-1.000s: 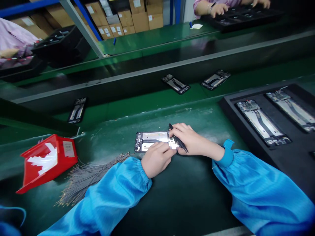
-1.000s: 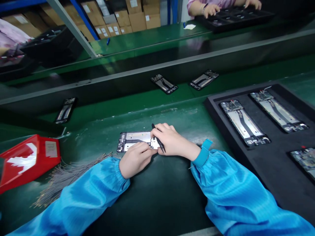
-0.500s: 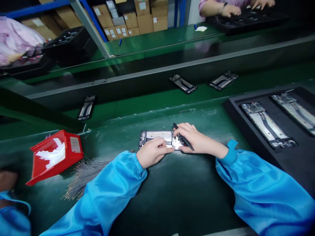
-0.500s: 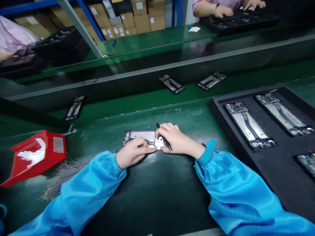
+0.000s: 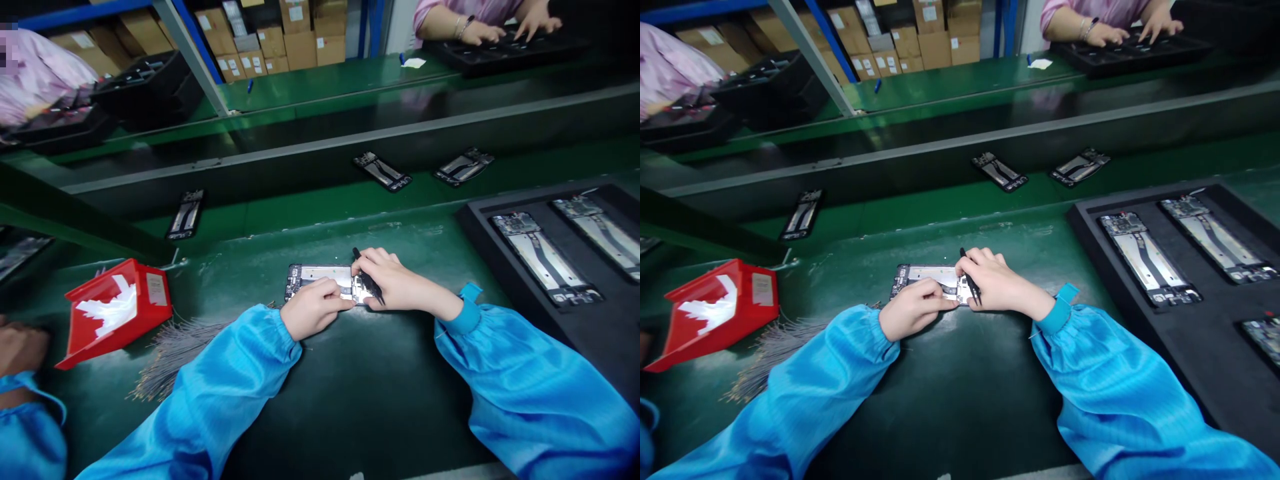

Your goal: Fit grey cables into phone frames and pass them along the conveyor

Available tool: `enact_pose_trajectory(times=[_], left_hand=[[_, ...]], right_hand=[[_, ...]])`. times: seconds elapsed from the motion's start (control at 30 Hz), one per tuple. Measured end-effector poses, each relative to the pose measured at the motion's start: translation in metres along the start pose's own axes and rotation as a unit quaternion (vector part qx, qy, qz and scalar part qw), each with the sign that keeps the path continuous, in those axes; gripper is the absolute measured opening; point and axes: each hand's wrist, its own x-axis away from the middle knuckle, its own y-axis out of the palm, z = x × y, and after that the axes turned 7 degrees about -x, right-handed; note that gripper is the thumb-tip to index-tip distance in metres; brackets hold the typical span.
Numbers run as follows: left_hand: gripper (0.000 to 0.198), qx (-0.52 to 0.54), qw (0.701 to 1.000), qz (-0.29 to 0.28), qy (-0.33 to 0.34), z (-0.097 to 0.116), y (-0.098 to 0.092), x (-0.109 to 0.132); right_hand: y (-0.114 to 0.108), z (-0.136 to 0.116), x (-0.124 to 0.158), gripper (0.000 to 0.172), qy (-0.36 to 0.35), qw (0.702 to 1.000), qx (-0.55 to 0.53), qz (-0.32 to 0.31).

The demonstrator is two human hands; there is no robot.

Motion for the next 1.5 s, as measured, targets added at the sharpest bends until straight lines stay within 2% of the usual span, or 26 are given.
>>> enact_pose_trajectory(times=[0.43,0.57,0.83,1.07,1.27,1.37,1.5], left_hand=[[0.027,-0.008,1.0,-0.022,-0.008,0.001,0.001,0.001],[0.026,0.039,0.998,-0.013,-0.044,0.002,0.0,0.0],[0.022,0.122,0.989,-0.023,-0.082,0.003,-0.003,-0.001],[0.02,0.125,0.989,-0.055,-0.048,0.003,-0.006,-0.003],[0.02,0.093,0.992,-0.079,-0.035,0.003,-0.006,-0.003],[0.019,0.103,0.992,-0.062,-0.04,0.004,-0.005,-0.003],[0.016,0.104,0.99,0.004,-0.098,0.006,-0.002,-0.003]], right_hand=[[0.0,-0.001,-0.001,0.037,-0.005,1.0,0.009,0.009],[0.002,-0.003,-0.007,0.034,-0.009,1.0,0.016,0.015],[0.002,0.001,-0.017,0.038,-0.022,0.999,0.003,-0.028],[0.0,0.003,-0.016,0.039,-0.021,0.999,-0.008,-0.036],[0.002,-0.005,-0.018,0.037,-0.006,0.999,0.025,-0.039],[0.003,-0.008,-0.018,0.036,-0.009,0.999,0.026,-0.039],[0.002,-0.005,-0.016,0.033,-0.033,0.999,-0.003,-0.033]])
